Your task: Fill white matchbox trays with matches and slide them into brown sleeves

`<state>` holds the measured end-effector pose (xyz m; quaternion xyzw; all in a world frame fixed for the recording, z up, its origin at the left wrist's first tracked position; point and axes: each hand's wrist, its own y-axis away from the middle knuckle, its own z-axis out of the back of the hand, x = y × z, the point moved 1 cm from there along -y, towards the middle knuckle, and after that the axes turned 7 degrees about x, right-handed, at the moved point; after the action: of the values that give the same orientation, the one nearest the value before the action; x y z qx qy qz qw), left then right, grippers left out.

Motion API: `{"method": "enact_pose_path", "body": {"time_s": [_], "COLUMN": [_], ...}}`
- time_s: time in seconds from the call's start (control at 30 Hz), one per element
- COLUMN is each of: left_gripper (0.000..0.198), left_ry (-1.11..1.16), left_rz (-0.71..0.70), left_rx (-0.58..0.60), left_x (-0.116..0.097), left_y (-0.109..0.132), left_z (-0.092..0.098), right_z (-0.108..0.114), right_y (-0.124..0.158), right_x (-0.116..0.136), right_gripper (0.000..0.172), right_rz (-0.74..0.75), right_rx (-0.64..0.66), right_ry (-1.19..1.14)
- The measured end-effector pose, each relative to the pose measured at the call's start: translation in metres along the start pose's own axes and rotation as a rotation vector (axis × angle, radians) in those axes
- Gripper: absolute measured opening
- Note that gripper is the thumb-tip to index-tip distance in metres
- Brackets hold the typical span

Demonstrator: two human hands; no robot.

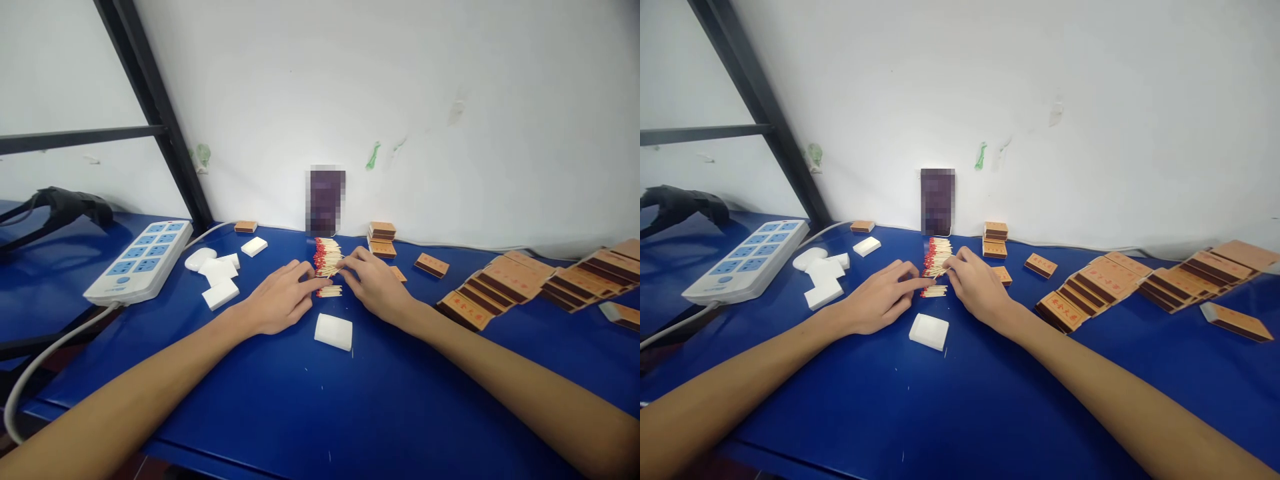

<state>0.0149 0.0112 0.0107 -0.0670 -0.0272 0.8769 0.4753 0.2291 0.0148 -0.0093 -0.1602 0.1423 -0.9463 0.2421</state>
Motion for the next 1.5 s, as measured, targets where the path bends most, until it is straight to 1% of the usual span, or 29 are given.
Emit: {"method": "enact_pose_path", "body": {"time_s": [0.17, 0.3, 0.5, 0.73, 1.03, 1.17, 1.33, 1.5], "left_gripper": [0.045, 0.043, 0.043, 0.041, 0.041, 0.039, 0.039, 0.041], "left_ry": [-0.047, -0.045, -0.004, 0.035, 0.064, 0.072, 0.080, 0.083], "left_rz": [-0.029, -0.031, -0.017, -0.015, -0.032, -0.040, -0.041, -0.034], "left_rx": [0.080, 0.107, 0.095, 0.073, 0.034, 0.023, 0.017, 0.023], "left_x": [-0.0014, -0.0013, -0.0010, 0.0003, 0.0017, 0.0017, 0.0022, 0.0030], "left_y": [-0.0022, -0.0022, -0.0018, -0.0020, -0.0010, -0.0008, -0.0013, -0.0014], "left_z": [0.0002, -0.0001, 0.0003, 0.0006, -0.0007, -0.0005, -0.0011, -0.0012], "right_z": [0.0008, -0.0009, 0.0023, 0.0026, 0.0054, 0.0064, 0.0083, 0.0057], "right_y": [-0.0015, -0.0021, -0.0035, -0.0022, -0.0025, -0.0030, -0.0027, -0.0022], "right_x": [-0.0017, -0.0013, 0.0004, -0.0009, 0.0021, 0.0026, 0.0064, 0.0061], "right_gripper": [0.022, 0.021, 0.023, 0.017, 0.022, 0.019, 0.020, 0.020], "right_rz": [0.015, 0.010, 0.050, 0.059, 0.110, 0.116, 0.103, 0.113], "right_rx": [0.040, 0.062, 0.077, 0.100, 0.130, 0.167, 0.199, 0.194], "right_ry": [0.099, 0.155, 0.256, 0.251, 0.313, 0.275, 0.229, 0.199]}}
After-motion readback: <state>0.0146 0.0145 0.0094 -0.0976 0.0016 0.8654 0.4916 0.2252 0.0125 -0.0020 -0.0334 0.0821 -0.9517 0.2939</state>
